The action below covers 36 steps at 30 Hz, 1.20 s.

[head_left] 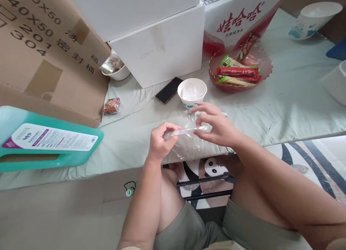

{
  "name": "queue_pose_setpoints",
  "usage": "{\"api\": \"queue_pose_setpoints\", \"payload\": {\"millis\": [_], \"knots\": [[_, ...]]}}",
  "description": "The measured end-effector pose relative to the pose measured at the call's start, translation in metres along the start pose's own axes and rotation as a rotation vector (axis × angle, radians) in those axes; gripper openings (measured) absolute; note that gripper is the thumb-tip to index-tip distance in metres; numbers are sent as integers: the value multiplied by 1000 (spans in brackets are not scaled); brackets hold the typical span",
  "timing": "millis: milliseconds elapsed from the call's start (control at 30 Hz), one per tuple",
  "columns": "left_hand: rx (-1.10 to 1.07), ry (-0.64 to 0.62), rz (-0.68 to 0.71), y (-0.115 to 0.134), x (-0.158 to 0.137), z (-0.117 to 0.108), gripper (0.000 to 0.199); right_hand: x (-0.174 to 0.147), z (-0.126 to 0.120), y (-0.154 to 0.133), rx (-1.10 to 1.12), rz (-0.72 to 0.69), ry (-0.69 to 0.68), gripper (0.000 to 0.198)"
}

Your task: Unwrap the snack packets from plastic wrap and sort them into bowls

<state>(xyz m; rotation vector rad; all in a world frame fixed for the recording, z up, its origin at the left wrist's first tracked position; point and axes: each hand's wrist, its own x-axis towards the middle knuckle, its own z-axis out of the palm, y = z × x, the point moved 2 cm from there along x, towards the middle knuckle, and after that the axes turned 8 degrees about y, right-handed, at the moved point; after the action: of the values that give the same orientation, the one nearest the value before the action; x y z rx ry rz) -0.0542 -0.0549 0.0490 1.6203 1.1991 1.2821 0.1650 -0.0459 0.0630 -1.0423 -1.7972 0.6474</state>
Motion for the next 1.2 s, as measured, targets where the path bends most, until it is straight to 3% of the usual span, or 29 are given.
{"api": "queue_pose_setpoints", "payload": {"millis": [133, 233, 300, 433, 500, 567, 633, 700, 800, 933, 1067, 1200], "knots": [[-201, 24, -245, -3, 1, -2, 31, -1, 7, 2, 305, 327, -77, 19], [-347, -104, -406, -9, 8, 3, 54, -2, 17, 9, 526, 558, -30, 21], [-364, -138, -519, -16, 13, 7, 51, -1, 22, 17, 544, 696, 44, 20], [-349, 80, -632, -28, 24, 11, 38, -1, 23, 29, 539, 953, 196, 31], [-359, 113, -601, -29, 27, 11, 37, -1, 20, 30, 536, 957, 177, 48], [-356, 54, -552, -28, 28, 13, 36, -2, 20, 27, 538, 903, 89, 62], [-376, 11, -521, -27, 28, 13, 36, -3, 22, 23, 527, 844, -15, 56], [-462, 71, -503, -25, 28, 11, 38, -3, 25, 20, 517, 810, -61, 37], [-639, 154, -528, -24, 29, 10, 47, -3, 27, 20, 563, 786, 15, 21], [-559, -67, -675, -28, 29, 19, 43, -2, 30, 23, 640, 768, 66, 25], [-410, -69, -675, -33, 32, 23, 28, -4, 35, 26, 578, 802, 3, 28], [-476, -99, -642, -31, 39, 17, 34, -1, 33, 29, 718, 755, 148, 31]]}}
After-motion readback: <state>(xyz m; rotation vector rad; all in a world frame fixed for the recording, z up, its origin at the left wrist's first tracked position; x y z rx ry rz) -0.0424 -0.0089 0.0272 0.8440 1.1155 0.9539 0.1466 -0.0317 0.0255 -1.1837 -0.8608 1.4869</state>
